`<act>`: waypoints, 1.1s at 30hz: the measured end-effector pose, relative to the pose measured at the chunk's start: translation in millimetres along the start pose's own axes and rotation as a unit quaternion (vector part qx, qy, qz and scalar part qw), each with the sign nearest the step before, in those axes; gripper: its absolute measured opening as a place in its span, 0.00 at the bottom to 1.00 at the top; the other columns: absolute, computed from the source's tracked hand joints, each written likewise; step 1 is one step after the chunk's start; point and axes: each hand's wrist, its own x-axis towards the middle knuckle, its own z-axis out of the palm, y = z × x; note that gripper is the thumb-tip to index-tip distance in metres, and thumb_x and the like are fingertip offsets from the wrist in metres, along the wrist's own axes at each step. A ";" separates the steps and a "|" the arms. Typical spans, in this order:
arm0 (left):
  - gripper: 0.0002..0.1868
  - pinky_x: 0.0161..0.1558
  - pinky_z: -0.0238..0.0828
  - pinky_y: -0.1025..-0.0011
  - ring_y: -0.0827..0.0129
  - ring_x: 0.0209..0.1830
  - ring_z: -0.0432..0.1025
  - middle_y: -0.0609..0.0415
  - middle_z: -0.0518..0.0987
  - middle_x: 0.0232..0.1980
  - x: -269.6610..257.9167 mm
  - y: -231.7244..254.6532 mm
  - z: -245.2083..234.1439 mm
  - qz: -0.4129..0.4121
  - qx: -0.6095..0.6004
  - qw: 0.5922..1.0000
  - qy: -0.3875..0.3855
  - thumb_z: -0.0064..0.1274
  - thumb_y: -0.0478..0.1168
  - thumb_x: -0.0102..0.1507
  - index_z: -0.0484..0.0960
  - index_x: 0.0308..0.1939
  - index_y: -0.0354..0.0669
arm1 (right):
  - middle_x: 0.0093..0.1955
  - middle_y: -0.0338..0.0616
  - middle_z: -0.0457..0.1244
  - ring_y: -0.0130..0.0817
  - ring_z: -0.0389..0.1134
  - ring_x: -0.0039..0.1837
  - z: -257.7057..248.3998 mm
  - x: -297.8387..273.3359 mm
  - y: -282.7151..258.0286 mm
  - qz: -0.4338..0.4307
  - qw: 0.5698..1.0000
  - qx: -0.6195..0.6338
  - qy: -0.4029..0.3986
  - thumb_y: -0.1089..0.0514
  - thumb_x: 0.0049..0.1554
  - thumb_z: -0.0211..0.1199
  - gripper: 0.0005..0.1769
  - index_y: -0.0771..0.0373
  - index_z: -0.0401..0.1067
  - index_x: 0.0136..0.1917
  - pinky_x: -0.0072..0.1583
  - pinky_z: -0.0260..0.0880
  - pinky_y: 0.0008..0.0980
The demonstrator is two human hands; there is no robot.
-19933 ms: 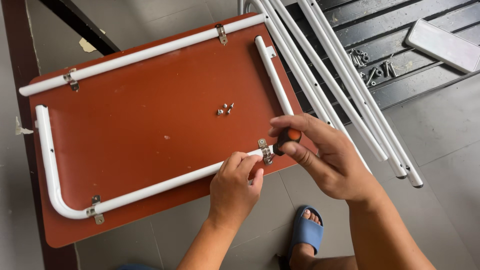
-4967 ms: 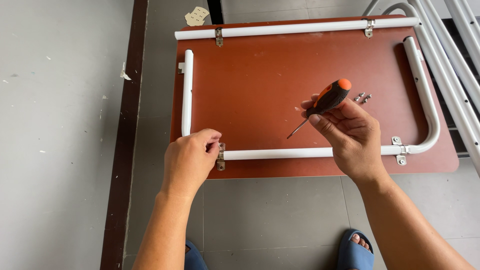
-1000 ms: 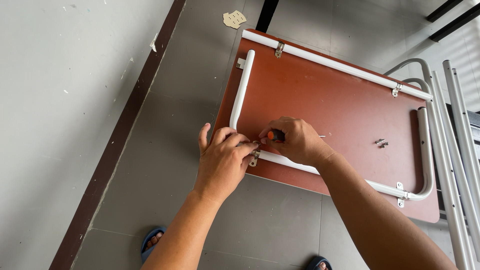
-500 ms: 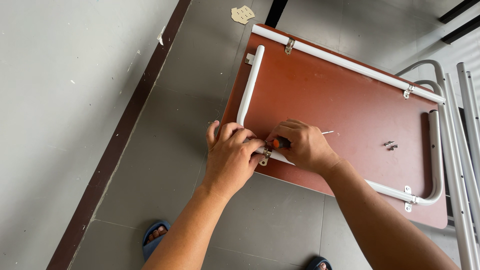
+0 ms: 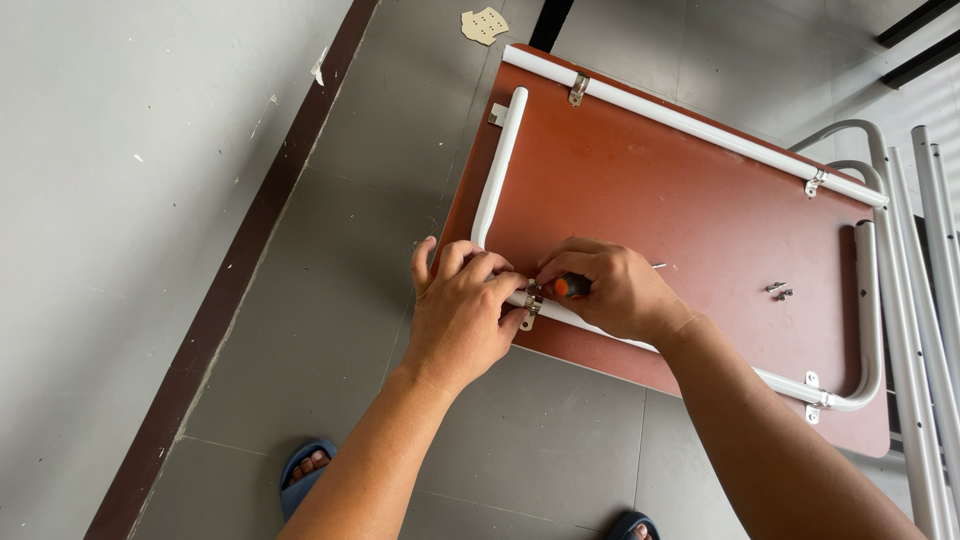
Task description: The person uses a screwdriver to fasten screws into metal brackets on a reddish-brown tabletop, securing white tubular frame pieces. The person works methodically across multiple attachment points on the tabletop.
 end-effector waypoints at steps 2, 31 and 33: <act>0.15 0.72 0.39 0.43 0.64 0.61 0.65 0.63 0.81 0.49 1.5 0.2 -2.0 -0.007 -0.007 1.000 -0.008 0.68 0.48 0.54 0.89 0.43 0.54 | 0.51 0.36 0.71 0.30 0.74 0.50 -6.9 -1.7 0.5 -0.018 0.997 0.048 0.057 0.65 0.51 0.71 0.07 0.61 0.78 0.46 0.52 0.80 0.30; 0.16 0.73 0.30 0.39 0.61 0.73 0.57 0.51 0.75 0.66 8.4 4.5 3.0 -0.021 -0.023 0.995 -0.093 0.64 0.50 0.56 0.90 0.45 0.49 | 0.60 0.55 0.65 0.38 0.72 0.61 -32.6 -55.1 0.7 -0.020 0.930 0.266 0.252 0.65 0.72 0.53 0.18 0.60 0.49 0.69 0.64 0.77 0.37; 0.16 0.72 0.29 0.39 0.61 0.73 0.57 0.52 0.75 0.66 8.1 3.2 3.4 -0.023 -0.024 0.995 -0.097 0.64 0.51 0.56 0.90 0.44 0.51 | 0.60 0.56 0.66 0.39 0.71 0.61 -29.9 -56.0 1.4 -0.014 0.932 0.258 0.255 0.65 0.72 0.53 0.18 0.61 0.49 0.69 0.63 0.77 0.38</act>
